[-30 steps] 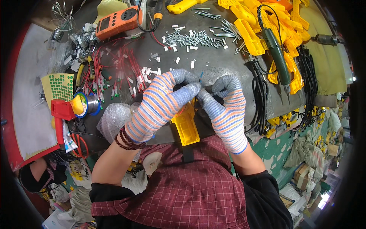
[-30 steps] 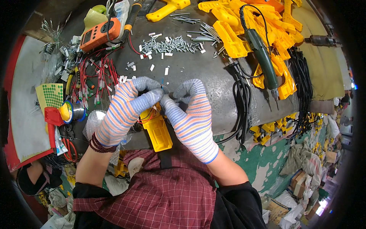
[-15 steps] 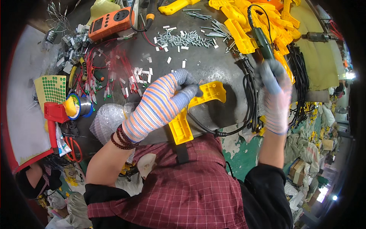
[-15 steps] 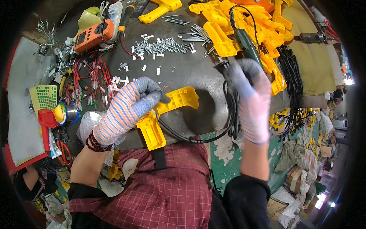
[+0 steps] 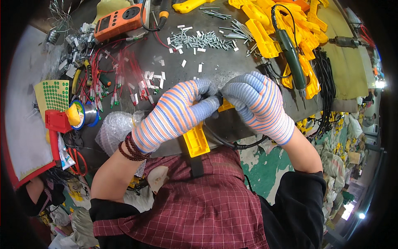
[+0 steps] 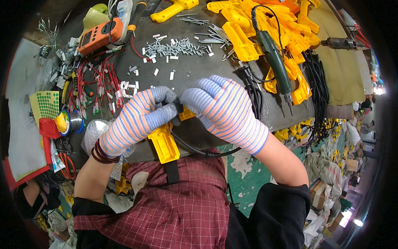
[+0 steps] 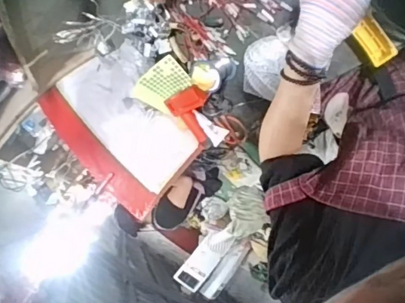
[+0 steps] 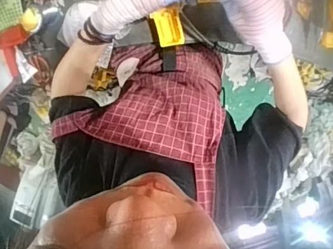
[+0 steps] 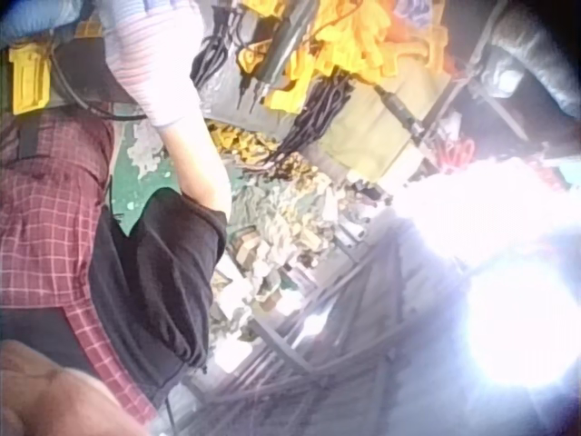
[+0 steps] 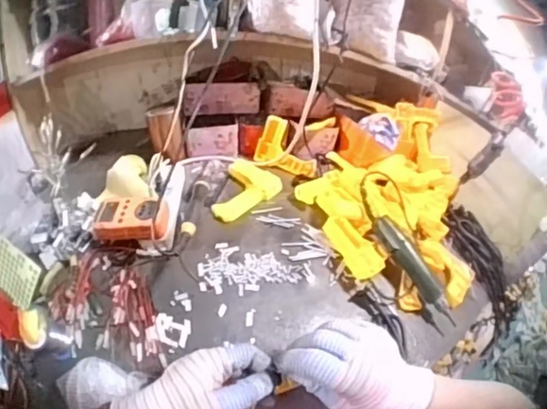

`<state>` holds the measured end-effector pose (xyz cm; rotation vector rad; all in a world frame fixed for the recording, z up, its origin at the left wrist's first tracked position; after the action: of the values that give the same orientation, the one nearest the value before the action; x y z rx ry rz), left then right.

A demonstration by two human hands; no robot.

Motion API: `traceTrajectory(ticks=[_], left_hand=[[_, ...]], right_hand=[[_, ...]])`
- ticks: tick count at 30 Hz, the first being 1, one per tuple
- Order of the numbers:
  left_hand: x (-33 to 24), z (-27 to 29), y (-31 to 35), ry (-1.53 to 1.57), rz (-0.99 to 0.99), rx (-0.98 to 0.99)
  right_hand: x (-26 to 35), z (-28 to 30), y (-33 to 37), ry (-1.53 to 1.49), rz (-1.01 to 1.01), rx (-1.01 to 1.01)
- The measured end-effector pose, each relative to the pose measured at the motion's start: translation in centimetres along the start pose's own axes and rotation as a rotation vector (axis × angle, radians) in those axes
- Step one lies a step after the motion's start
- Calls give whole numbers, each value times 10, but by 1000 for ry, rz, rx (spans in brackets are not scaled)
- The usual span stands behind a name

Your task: Soldering wires and electronic components into a yellow plastic device housing.

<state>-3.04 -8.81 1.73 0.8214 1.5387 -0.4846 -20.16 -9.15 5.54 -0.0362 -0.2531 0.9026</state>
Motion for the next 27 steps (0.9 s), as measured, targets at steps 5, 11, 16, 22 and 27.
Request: traceTrajectory(ticks=[5, 11, 16, 22, 27], left_hand=[[-14, -8, 10, -738, -39, -291], [-15, -20, 12, -1393, -471, -468], [1, -4, 8, -533, 31, -312], [-1, -1, 6, -452, 3, -220], [-6, -5, 7, -467, 46, -230]], right_hand=[[11, 0, -5, 39, -92, 5], [-5, -7, -9, -621, -41, 488], [-8, 6, 2, -671, -223, 226], [5, -2, 0, -123, 9, -36], [5, -5, 0, 25, 13, 10]])
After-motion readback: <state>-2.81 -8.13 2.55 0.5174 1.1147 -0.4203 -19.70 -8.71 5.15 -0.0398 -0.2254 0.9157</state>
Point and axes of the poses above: each hand's wrist, its own y-axis away from the middle knuckle, its own z-axis out of the back of the hand, x = y × z, the point moved 4 cm from there along -y, towards the middle knuckle, and after that the axes turned 14 degrees about x, right-handed, at the moved point
